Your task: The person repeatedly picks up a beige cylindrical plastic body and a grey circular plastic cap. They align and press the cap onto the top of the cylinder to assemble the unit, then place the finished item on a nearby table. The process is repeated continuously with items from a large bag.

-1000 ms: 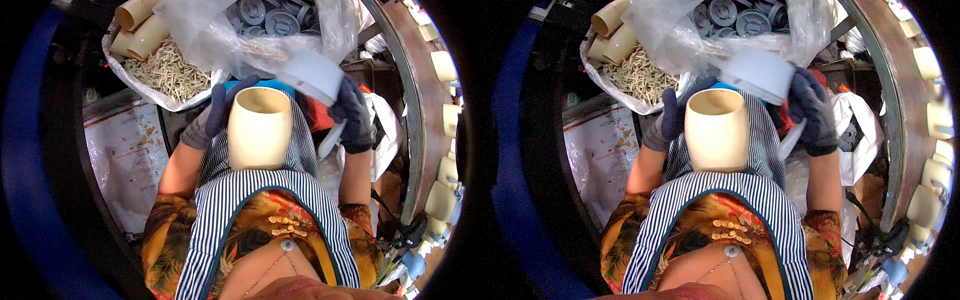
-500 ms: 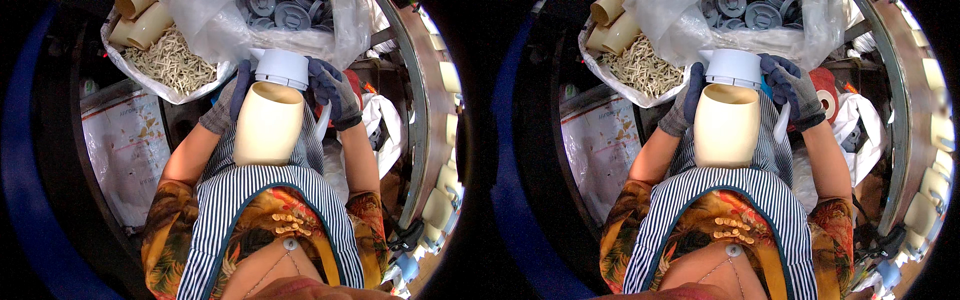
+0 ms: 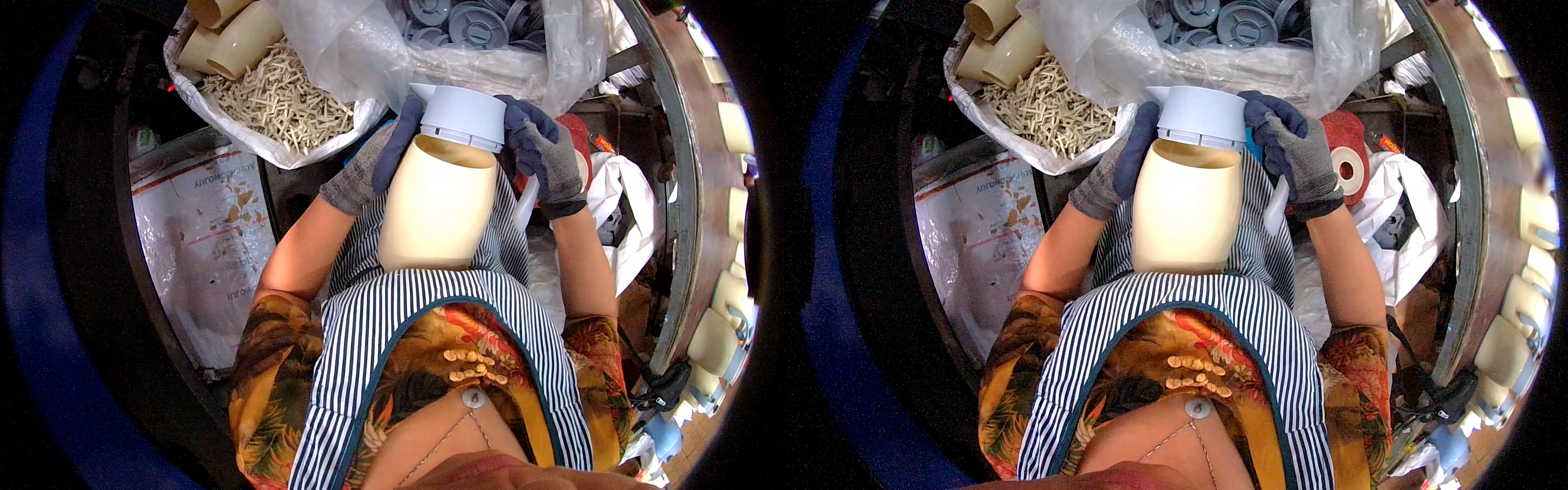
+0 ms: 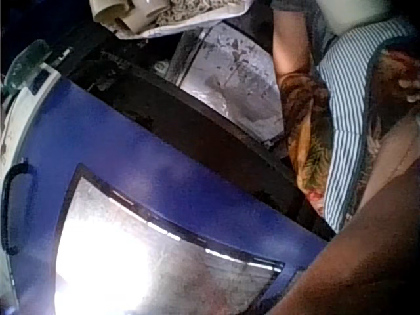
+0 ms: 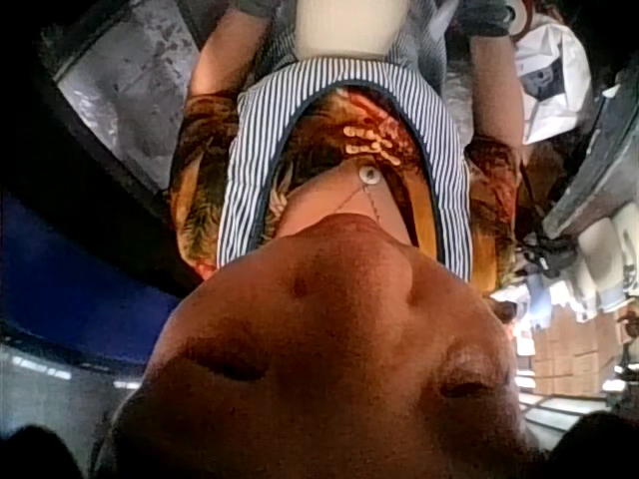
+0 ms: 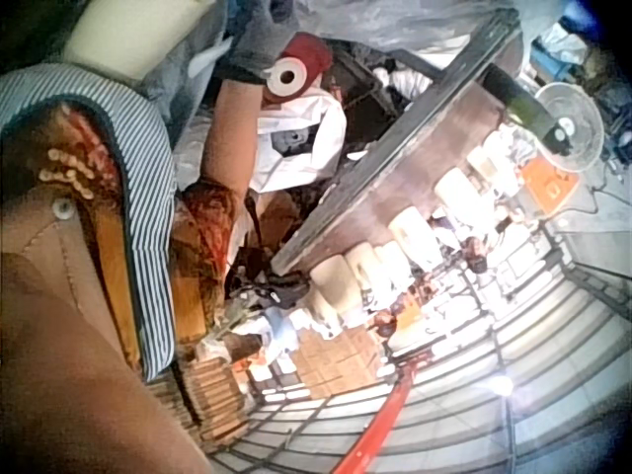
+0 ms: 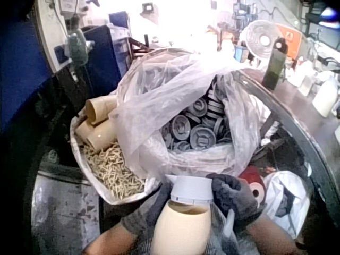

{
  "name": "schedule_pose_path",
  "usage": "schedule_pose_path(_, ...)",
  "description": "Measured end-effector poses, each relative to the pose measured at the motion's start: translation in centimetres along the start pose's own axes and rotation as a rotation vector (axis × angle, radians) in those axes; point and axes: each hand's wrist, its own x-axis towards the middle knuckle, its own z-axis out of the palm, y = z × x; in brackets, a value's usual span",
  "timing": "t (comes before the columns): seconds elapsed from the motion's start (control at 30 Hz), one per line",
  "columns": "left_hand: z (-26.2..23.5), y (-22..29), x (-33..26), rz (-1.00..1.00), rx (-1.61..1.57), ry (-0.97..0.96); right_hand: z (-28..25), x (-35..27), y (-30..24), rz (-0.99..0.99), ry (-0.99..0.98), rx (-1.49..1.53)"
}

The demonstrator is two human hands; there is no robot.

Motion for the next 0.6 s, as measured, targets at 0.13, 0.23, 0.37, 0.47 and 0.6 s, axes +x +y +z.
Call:
schedule_pose_path(0.13,-1.0,-0.9,0.5,0.154,0.165,-0.020,-0.2,-0.2,0.4,-0.010,0.014,-0.078)
schedule_pose_path(0.23,-0.6,1.2,1.2,-0.285,-0.193,0.082,0.8,-0.5,0.5,-0.050,0.073,-0.220)
schedule_pose_path(0.37,-1.7,-2.6,1.4,-0.209,-0.047,-0.017,-0.4,0.0,2.5,-0.260,0.035,-0.290)
schedule_pose_path(0.47,-2.4,-5.6,1.3,-0.160,0.010,-0.066,-0.5,0.2,3.4,-0.315,0.051,-0.360)
schedule_pose_path(0.6,-3.8,-7.1,1.1,-0.058,0.302,-0.216,0.1,0.0,4.4,-0.453,0.064,-0.394)
